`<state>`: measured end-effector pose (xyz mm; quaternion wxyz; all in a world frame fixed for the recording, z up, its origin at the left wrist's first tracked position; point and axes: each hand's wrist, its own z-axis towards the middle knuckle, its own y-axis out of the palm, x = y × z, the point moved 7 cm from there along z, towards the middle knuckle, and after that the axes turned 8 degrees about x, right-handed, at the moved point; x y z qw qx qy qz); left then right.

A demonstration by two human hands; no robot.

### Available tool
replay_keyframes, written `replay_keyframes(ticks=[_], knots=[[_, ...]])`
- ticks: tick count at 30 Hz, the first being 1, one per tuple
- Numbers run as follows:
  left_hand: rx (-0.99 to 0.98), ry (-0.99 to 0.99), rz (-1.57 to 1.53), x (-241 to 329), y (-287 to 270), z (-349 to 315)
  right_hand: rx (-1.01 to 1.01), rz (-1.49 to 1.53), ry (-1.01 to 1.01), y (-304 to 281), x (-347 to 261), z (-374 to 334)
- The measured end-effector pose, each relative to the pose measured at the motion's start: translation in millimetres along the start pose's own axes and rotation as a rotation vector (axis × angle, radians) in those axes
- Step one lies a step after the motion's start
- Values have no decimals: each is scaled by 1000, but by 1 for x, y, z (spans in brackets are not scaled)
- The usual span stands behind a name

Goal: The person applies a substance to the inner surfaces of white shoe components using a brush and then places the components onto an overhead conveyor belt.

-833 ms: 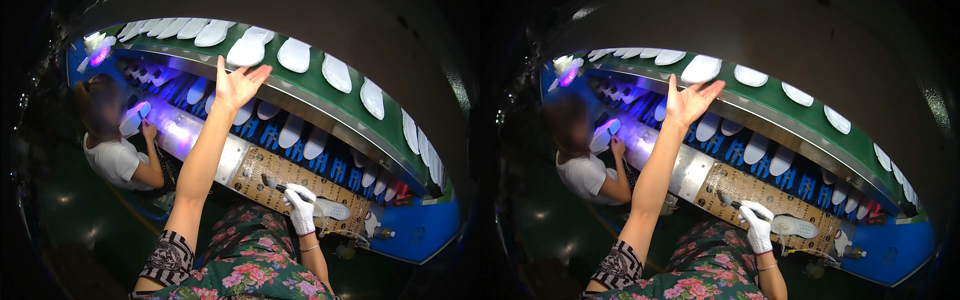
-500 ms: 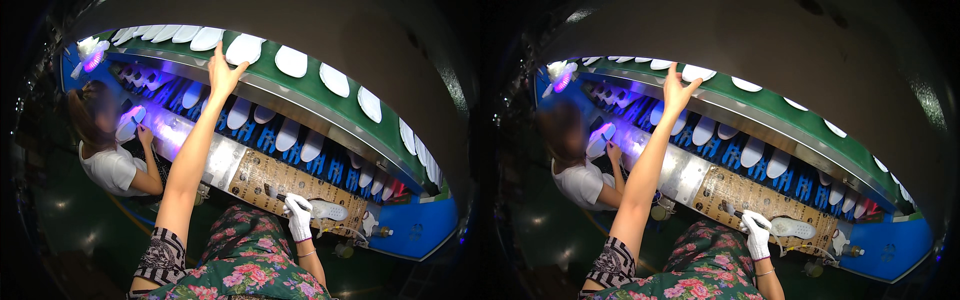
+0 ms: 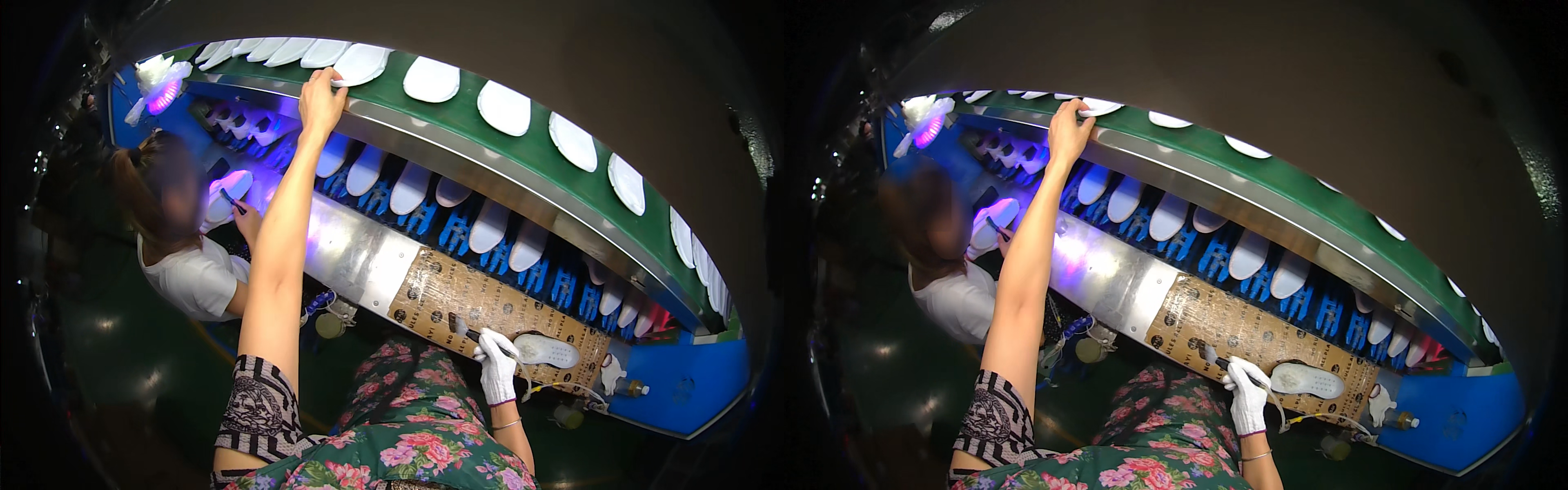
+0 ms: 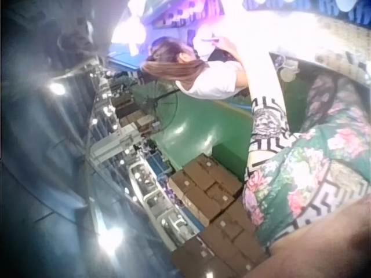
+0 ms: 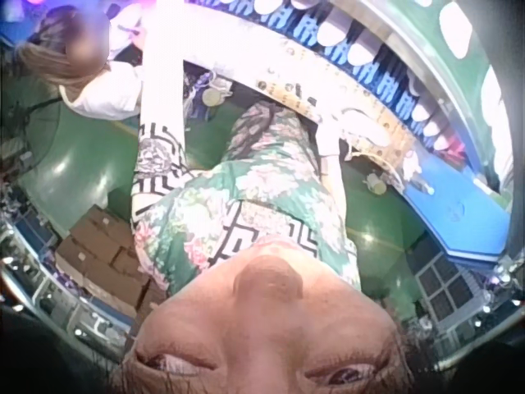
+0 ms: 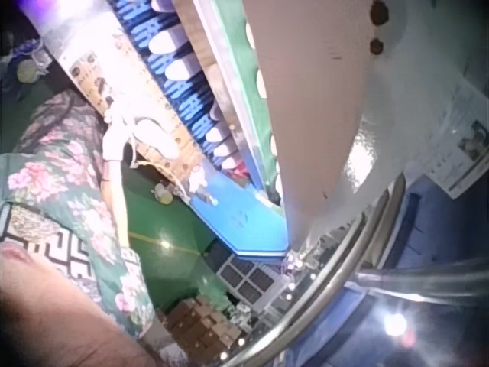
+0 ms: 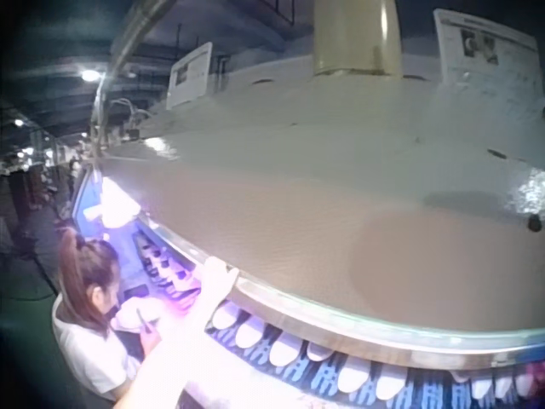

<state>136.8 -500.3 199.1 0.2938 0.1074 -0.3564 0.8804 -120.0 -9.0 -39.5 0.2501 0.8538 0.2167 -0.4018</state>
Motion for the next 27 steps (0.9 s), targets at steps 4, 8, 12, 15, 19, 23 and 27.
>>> replay_keyframes(ticks=[4,8,12,15,19,23,27], knots=[[-6,-240,-850,-16,-36,-45,-9,8,21,2,1,2],[265,-58,-765,0,-152,-109,-10,2,-5,3,-5,7],[697,-338,-786,-22,-238,-163,-81,121,-63,5,-36,4],[626,-645,-832,-19,-251,-189,-127,258,-41,19,-68,-12],[-50,-766,-1006,17,-188,-229,-326,160,-119,51,-110,-49],[-568,-1035,-1089,80,-107,-298,-459,53,-92,79,-127,-74],[-829,-1422,-1385,120,-56,-389,-517,31,-164,83,-133,-77]])
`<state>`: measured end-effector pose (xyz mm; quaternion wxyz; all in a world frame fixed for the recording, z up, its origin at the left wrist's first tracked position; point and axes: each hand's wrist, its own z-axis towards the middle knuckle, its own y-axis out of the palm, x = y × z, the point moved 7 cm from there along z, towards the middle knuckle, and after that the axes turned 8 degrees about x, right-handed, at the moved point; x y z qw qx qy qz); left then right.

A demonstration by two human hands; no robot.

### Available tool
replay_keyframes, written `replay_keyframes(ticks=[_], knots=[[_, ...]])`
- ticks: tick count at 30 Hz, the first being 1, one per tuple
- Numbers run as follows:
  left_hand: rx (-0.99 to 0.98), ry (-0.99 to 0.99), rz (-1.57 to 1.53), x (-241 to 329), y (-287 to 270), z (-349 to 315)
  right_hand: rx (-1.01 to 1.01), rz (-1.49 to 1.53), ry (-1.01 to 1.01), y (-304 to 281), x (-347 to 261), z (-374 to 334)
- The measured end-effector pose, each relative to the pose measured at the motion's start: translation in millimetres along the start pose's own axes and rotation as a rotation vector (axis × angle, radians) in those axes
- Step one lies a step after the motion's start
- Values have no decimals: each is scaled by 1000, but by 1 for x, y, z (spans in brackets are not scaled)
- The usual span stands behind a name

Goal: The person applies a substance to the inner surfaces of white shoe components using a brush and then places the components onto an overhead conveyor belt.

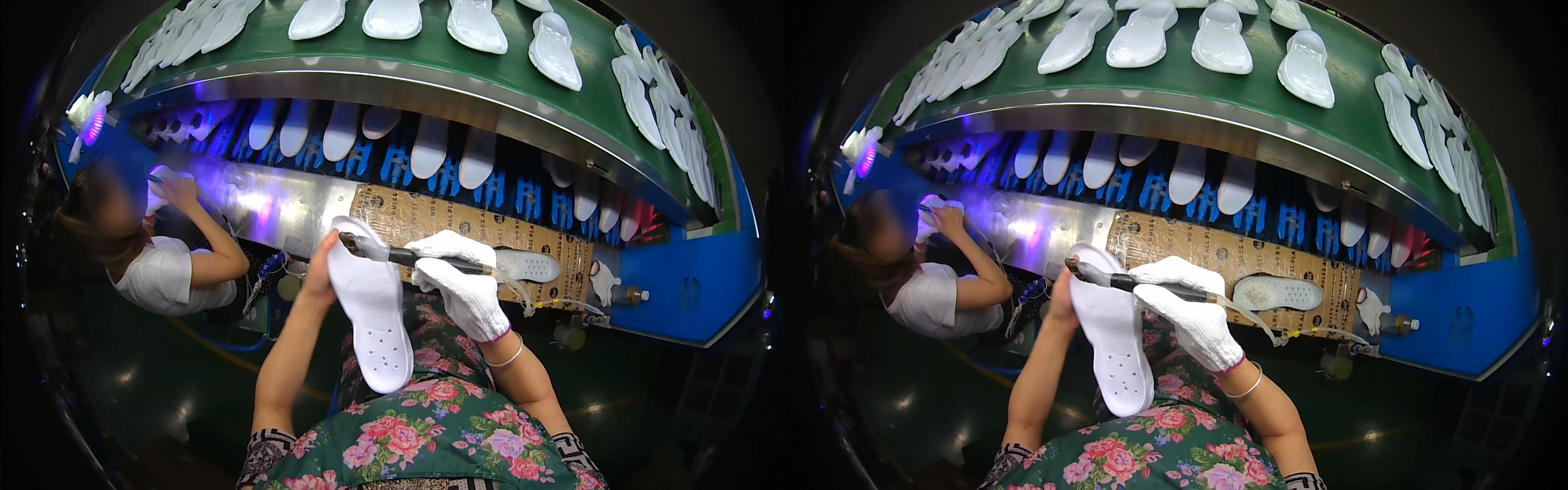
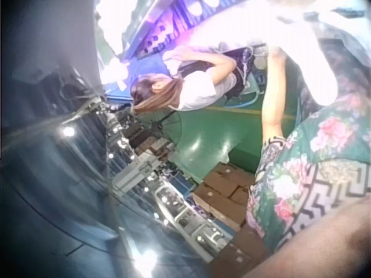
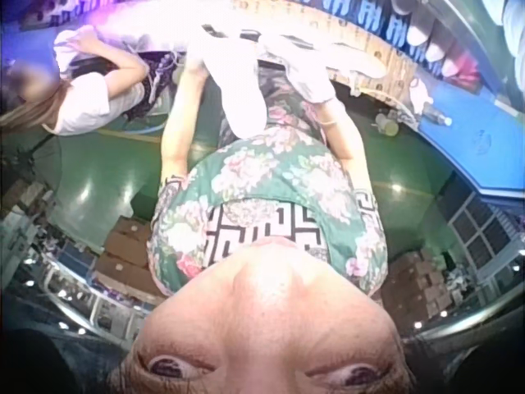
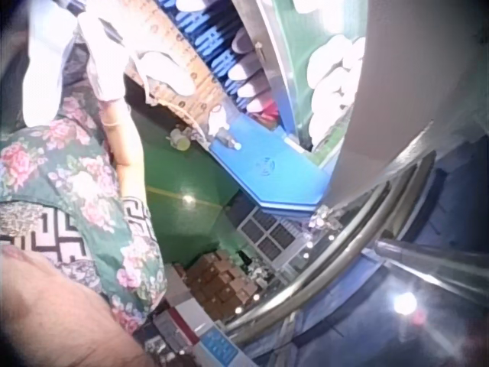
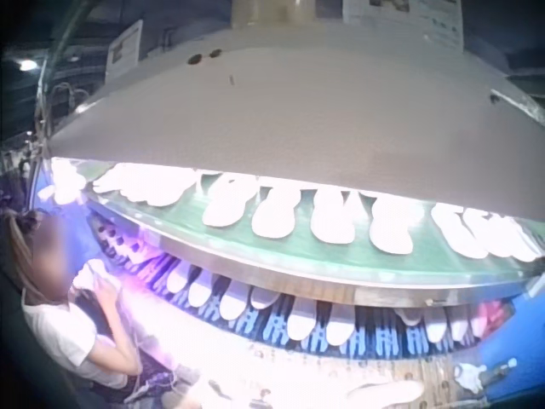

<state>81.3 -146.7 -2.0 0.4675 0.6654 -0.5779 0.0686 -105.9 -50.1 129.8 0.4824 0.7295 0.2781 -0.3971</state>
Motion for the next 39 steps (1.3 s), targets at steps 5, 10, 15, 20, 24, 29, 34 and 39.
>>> replay_keyframes(ticks=[5,10,15,20,24,29,34,39], knots=[[-329,-338,-284,-84,39,-54,32,-118,-102,-6,-3,-2],[-477,-405,-485,-66,85,-69,72,-451,-386,-8,-23,-7],[-370,-205,-395,-38,107,-69,8,-707,-777,11,-42,-3],[-285,-87,-254,-46,104,-64,42,-911,-988,27,-52,2],[-117,6,68,-53,88,-58,-35,-1034,-1011,33,-38,-6],[-173,-46,-99,-45,79,-50,-89,-734,-760,35,-34,-4],[-395,-20,-266,-27,88,-55,79,-714,-848,27,-33,5],[-123,40,-73,-17,57,-39,-226,-723,-832,50,-28,-2]])
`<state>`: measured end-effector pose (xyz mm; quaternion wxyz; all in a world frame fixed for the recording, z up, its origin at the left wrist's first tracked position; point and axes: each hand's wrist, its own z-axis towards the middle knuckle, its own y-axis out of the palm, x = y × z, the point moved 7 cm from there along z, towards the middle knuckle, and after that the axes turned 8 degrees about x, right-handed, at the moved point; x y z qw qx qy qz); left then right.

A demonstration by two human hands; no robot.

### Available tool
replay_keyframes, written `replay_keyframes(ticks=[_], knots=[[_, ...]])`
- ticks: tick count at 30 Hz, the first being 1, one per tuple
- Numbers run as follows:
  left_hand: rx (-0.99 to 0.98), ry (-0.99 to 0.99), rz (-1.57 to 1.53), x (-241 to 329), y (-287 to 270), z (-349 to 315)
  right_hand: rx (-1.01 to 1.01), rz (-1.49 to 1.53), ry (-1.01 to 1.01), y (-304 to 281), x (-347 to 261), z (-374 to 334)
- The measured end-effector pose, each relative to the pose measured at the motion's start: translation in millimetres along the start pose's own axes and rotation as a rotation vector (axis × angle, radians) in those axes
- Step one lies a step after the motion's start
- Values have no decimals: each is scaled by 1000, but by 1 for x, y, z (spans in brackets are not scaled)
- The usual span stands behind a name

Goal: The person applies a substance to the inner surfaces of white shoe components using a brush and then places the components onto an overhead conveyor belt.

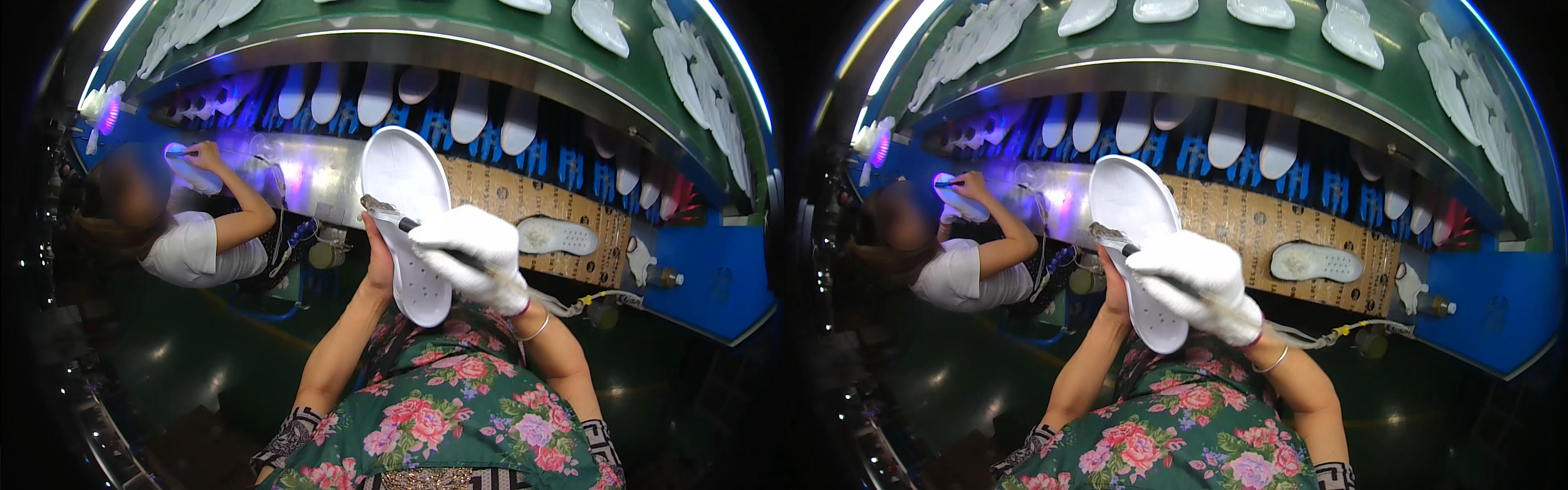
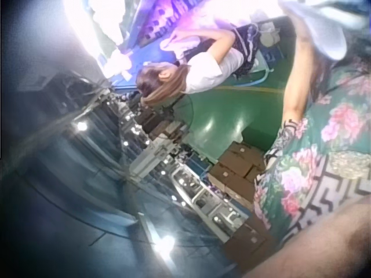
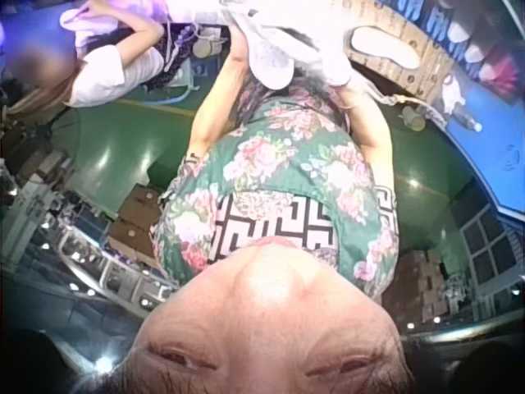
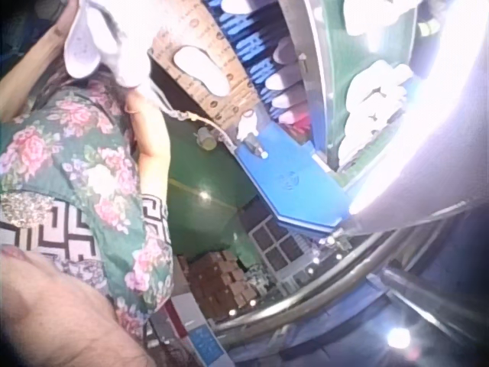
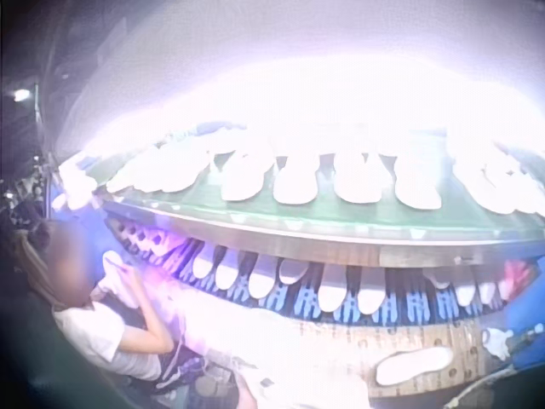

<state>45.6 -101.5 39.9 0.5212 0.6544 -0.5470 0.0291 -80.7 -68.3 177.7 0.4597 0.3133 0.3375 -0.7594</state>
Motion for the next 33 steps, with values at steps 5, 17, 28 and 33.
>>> replay_keyframes(ticks=[5,17,28,33], knots=[[57,34,103,7,-12,2,136,3,163,-4,26,-16],[-161,97,-147,28,-18,22,-13,-14,37,16,5,-20],[-407,-26,-408,34,-14,38,-32,-22,-82,35,-5,-35],[-525,69,-454,48,-14,46,-17,223,186,26,9,-31]])
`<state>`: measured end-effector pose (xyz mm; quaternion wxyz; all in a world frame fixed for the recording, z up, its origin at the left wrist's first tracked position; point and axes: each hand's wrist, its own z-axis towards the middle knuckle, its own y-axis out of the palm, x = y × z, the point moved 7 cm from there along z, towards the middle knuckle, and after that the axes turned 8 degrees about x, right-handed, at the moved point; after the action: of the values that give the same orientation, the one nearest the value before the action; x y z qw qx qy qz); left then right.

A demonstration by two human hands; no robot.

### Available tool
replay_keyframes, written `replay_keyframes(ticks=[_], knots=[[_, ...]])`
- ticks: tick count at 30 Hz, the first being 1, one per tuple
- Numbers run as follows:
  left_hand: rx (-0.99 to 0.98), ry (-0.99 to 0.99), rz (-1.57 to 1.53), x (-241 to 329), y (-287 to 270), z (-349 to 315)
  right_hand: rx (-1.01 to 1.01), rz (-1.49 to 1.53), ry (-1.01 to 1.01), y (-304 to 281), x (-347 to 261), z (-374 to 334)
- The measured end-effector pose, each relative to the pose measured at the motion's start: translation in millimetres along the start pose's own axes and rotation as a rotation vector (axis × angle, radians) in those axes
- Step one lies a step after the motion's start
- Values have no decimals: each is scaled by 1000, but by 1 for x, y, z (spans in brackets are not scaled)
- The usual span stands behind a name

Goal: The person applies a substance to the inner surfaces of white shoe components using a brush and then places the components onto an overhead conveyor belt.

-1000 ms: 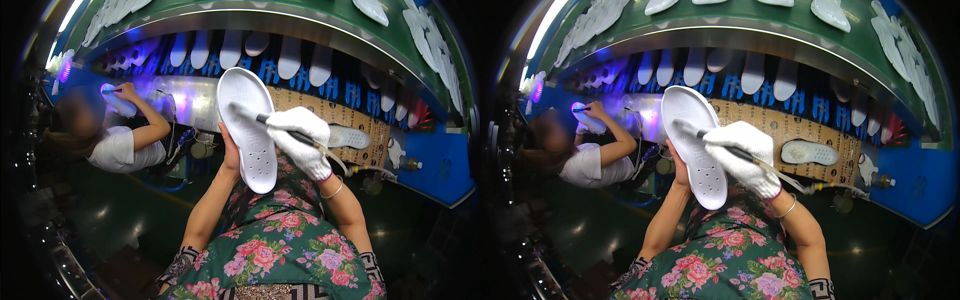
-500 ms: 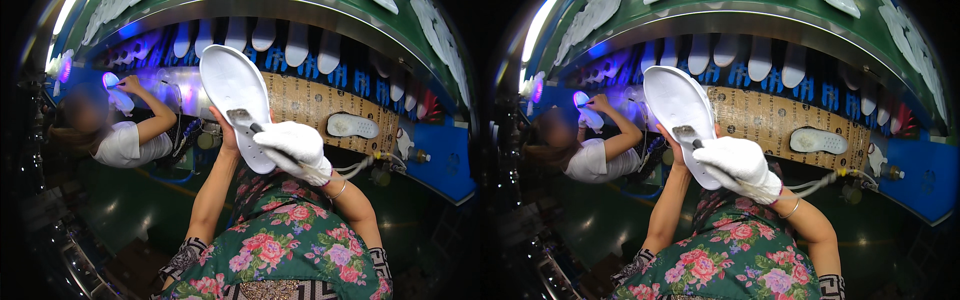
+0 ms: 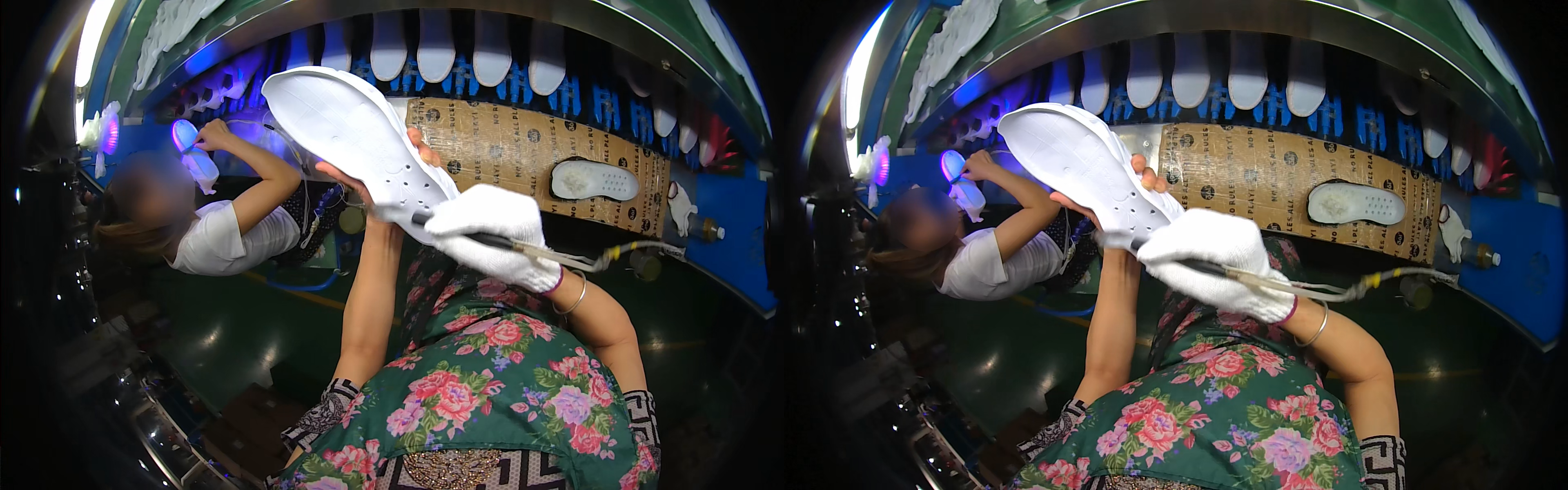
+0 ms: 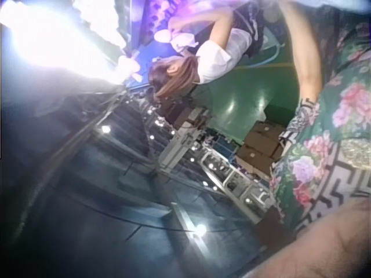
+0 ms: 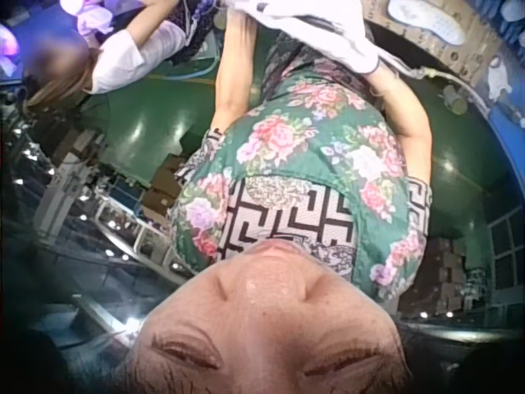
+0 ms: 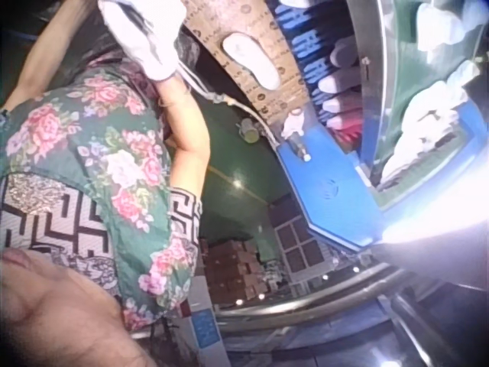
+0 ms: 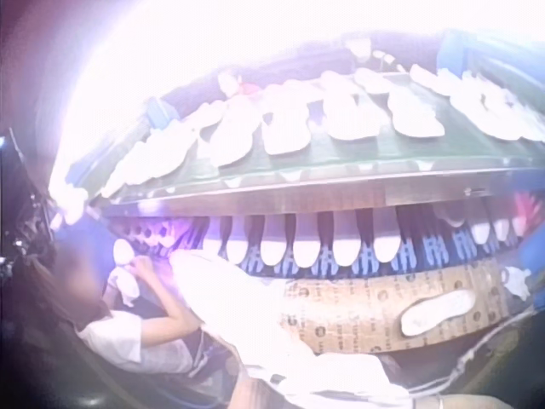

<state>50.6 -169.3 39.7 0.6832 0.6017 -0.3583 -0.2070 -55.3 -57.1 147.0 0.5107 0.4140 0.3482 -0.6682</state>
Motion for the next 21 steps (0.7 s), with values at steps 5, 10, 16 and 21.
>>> replay_keyframes(ticks=[5,10,16,21], knots=[[83,38,4,9,-8,9,-7,-229,-238,12,-7,-13],[57,-63,-32,13,-8,10,40,7,39,0,4,0],[30,-116,-45,12,12,22,-128,-207,-110,15,-4,-11],[123,-190,46,14,4,22,-37,-48,70,4,7,1]])
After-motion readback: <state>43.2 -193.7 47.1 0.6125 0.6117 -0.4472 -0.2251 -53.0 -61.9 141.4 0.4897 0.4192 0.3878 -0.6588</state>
